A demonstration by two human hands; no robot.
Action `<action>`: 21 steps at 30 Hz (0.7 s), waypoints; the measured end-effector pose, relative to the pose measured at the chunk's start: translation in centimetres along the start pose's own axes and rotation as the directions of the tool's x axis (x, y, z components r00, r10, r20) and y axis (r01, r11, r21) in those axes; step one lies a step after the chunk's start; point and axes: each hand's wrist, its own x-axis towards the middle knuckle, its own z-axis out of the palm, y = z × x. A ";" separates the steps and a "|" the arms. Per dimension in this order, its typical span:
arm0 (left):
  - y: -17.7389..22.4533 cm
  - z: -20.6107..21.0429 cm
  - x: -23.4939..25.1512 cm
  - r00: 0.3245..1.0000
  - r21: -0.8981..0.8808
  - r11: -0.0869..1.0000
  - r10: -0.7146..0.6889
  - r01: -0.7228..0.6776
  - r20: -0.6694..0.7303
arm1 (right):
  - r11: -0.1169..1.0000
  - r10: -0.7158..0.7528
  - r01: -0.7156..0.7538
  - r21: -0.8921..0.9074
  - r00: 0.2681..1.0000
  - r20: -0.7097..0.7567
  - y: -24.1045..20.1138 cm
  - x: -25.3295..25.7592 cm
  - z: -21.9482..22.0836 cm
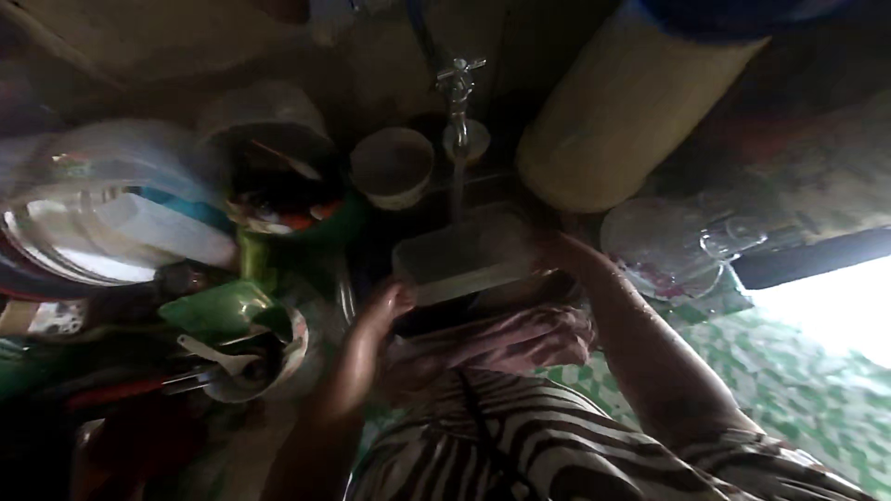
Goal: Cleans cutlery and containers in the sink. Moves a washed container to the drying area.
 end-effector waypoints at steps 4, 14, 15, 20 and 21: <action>-1.7 2.6 3.8 0.994 -0.181 0.979 -0.085 0.097 0.072 | 0.985 -0.088 0.059 -0.165 0.982 -0.170 -2.8 -3.6 -1.5; 0.6 0.3 3.2 0.948 -0.081 0.951 0.285 -0.298 -0.140 | 0.952 -0.305 0.297 -0.078 0.890 -0.340 -0.4 4.2 2.7; 1.3 -0.7 2.4 0.940 -0.098 0.941 0.307 -0.323 -0.148 | 0.957 -0.283 0.286 -0.037 0.902 -0.325 -0.3 5.5 4.4; 4.8 -3.7 -3.2 0.918 0.097 0.929 0.369 -0.358 -0.143 | 0.826 -0.024 0.044 0.562 0.999 -0.043 -1.4 7.9 12.6; 5.4 -3.8 -4.3 0.910 0.189 0.913 0.390 -0.362 -0.142 | 0.820 -0.011 0.006 0.572 1.000 0.005 -1.9 7.9 13.7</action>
